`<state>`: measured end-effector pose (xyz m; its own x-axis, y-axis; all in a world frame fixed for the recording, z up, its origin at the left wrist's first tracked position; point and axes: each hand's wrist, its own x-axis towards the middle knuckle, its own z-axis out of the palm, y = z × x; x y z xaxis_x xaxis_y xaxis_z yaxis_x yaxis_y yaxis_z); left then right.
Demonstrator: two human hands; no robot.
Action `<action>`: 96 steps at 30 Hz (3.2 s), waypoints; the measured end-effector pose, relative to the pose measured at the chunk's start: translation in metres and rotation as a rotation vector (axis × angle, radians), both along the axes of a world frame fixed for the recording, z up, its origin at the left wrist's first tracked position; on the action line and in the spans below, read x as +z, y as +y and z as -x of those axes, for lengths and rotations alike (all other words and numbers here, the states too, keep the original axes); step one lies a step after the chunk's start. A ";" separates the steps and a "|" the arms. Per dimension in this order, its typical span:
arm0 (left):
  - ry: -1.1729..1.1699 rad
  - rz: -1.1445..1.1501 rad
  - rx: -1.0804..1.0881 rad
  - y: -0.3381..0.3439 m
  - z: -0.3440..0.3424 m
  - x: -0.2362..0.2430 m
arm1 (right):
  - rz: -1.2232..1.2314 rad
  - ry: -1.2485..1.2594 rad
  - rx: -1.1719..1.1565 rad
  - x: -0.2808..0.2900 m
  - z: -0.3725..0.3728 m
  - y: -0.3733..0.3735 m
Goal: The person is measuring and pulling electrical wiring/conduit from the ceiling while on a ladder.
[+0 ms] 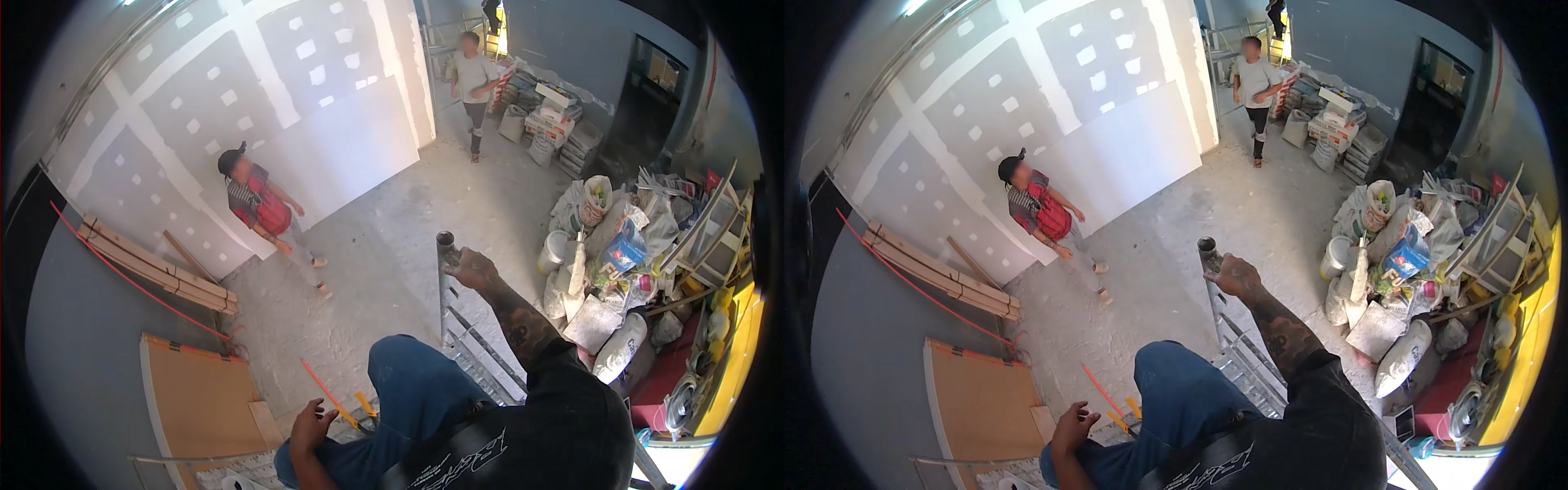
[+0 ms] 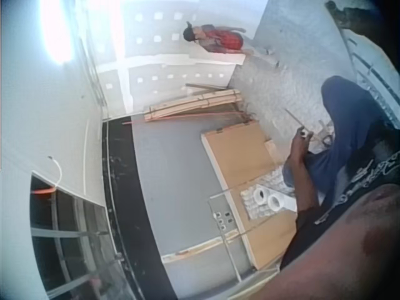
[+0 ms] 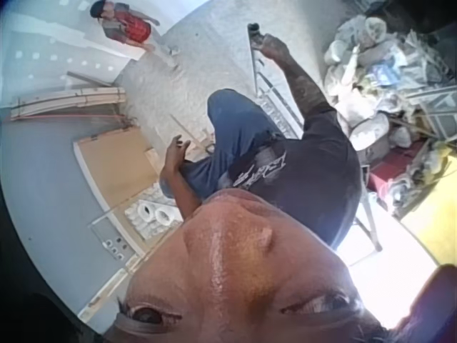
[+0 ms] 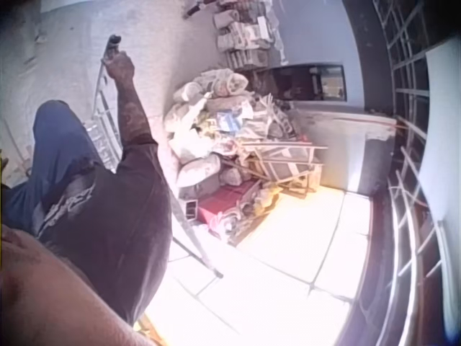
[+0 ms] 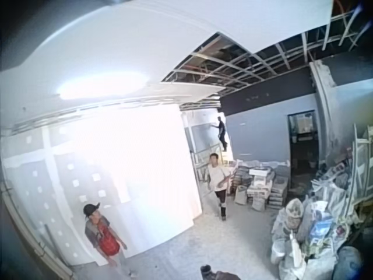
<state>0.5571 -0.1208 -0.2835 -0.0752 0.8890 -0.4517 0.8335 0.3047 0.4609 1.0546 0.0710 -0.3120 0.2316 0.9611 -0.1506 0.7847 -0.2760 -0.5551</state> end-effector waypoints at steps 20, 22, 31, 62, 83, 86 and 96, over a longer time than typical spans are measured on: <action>-0.035 0.012 -0.006 0.010 -0.001 -0.007 | 0.014 -0.029 0.017 0.005 -0.004 -0.001; -0.067 0.054 0.026 0.012 0.000 -0.006 | 0.011 -0.033 0.030 0.003 -0.003 0.003; -0.021 0.077 -0.027 0.000 0.011 -0.012 | -0.043 0.108 0.165 -0.015 -0.007 0.007; -0.019 0.078 -0.054 0.006 0.005 -0.009 | -0.109 0.058 -0.056 0.006 -0.001 -0.004; -0.022 0.076 -0.101 0.002 0.007 -0.011 | -0.090 0.129 -0.046 -0.012 -0.006 0.001; -0.013 0.094 -0.093 0.003 0.005 -0.004 | -0.085 0.139 -0.044 -0.011 -0.004 0.003; -0.013 0.071 -0.085 -0.003 -0.005 0.005 | -0.085 0.145 -0.028 -0.011 -0.009 0.003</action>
<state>0.5617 -0.1236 -0.2787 0.0052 0.8576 -0.5143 0.8517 0.2657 0.4517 1.0632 0.0745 -0.3231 0.2405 0.9652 -0.1031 0.6875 -0.2444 -0.6838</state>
